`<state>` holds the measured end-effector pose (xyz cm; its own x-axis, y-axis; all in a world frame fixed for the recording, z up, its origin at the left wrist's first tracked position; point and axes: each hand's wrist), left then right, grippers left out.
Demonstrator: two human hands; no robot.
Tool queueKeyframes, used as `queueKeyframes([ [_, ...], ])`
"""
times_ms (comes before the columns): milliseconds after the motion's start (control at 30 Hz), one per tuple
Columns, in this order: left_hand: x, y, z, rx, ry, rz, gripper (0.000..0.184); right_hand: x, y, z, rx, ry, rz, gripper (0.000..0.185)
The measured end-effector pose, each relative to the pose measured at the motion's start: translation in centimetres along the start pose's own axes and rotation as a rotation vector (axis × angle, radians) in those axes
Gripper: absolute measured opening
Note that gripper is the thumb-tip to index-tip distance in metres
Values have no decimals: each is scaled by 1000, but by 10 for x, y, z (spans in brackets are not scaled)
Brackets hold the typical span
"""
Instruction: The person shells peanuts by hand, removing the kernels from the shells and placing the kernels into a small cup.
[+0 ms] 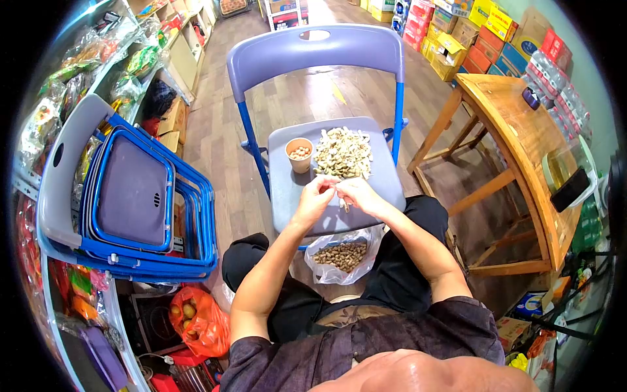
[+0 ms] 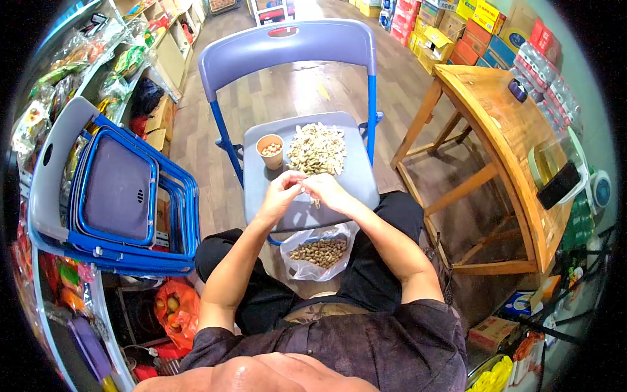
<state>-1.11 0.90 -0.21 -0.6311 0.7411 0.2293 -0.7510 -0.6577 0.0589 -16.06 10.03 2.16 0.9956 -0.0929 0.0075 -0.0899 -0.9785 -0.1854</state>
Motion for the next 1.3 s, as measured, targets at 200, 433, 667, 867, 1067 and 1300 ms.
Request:
queueKeyframes([
  [200,-1,-4,-3,133,305,40,18,0,5,6,-29,-181,25,33],
  [433,-2,-4,10,124,408,96,12,6,-3,-19,181,170,-162,33],
  [667,-4,3,3,22,21,72,10,2,2,-14,200,238,-121,33],
  [867,-3,5,13,-25,-43,15,13,-3,4,-11,191,278,-135,28],
  [1067,0,5,13,3,-126,-8,8,-3,1,-17,215,318,-158,32],
  [1300,1,1,8,68,124,-10,3,-6,1,-13,189,243,-176,27],
])
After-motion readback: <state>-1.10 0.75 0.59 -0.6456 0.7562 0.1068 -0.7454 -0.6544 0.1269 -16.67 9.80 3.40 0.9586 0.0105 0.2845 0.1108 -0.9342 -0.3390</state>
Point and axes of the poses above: each hand's wrist, its own y-axis towards the middle knuckle, its own x-axis out of the palm, z = x × y, and after that the axes turned 6 degrees about -y, right-handed
